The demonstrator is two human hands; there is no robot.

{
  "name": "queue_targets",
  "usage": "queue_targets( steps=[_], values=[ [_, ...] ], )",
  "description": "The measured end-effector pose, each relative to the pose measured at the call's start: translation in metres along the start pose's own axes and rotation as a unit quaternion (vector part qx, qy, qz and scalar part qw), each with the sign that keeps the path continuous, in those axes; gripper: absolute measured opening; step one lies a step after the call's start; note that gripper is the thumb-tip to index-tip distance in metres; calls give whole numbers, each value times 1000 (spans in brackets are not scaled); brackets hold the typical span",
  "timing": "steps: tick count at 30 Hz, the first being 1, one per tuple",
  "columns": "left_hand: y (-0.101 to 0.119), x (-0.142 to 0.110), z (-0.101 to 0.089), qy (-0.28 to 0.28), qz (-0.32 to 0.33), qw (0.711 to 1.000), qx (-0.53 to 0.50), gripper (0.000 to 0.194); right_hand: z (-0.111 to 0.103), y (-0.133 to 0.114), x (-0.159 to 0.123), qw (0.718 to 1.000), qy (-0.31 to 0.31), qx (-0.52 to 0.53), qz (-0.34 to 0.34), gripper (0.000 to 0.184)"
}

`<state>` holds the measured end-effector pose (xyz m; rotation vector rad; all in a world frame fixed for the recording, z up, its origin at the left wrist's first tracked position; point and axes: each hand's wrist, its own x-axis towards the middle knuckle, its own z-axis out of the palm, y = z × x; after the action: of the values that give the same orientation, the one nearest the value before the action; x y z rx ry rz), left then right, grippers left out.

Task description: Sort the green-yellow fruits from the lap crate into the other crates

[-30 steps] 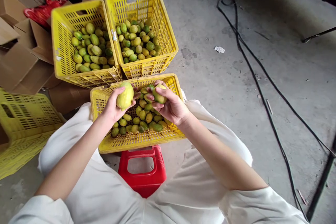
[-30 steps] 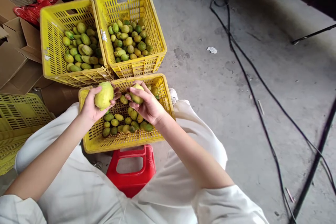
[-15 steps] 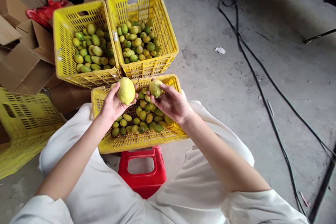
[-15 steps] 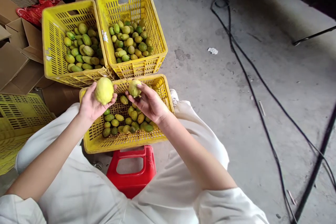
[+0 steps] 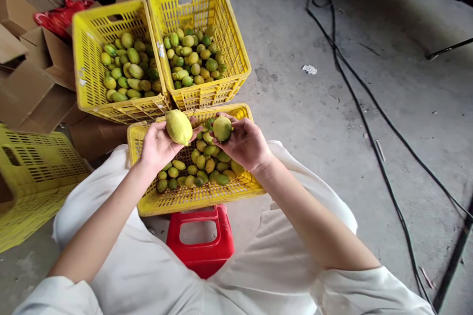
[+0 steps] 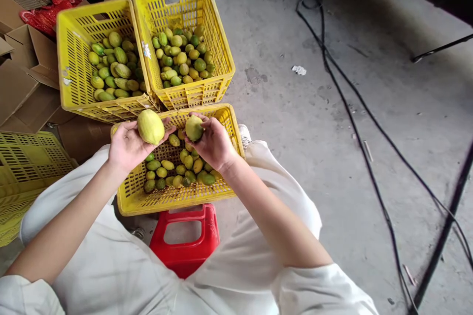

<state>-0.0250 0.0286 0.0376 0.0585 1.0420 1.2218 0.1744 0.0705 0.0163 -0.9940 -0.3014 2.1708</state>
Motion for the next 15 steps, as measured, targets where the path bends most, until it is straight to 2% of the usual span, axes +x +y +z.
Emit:
queue_targets(
  steps=[5, 8, 11, 15],
  values=[
    [1, 3, -8, -15, -13, 999, 41, 28, -1, -3, -1, 998, -57, -12, -11, 20],
    [-2, 4, -12, -33, 7, 997, 64, 38, 2, -3, -4, 997, -75, -9, -21, 29],
    [-5, 4, -13, -53, 25, 994, 93, 47, 5, -3, -6, 997, -74, -10, -23, 41],
    [-3, 2, -10, -44, -18, 996, 74, 34, 6, -2, -6, 998, -53, -36, -15, 40]
  ],
)
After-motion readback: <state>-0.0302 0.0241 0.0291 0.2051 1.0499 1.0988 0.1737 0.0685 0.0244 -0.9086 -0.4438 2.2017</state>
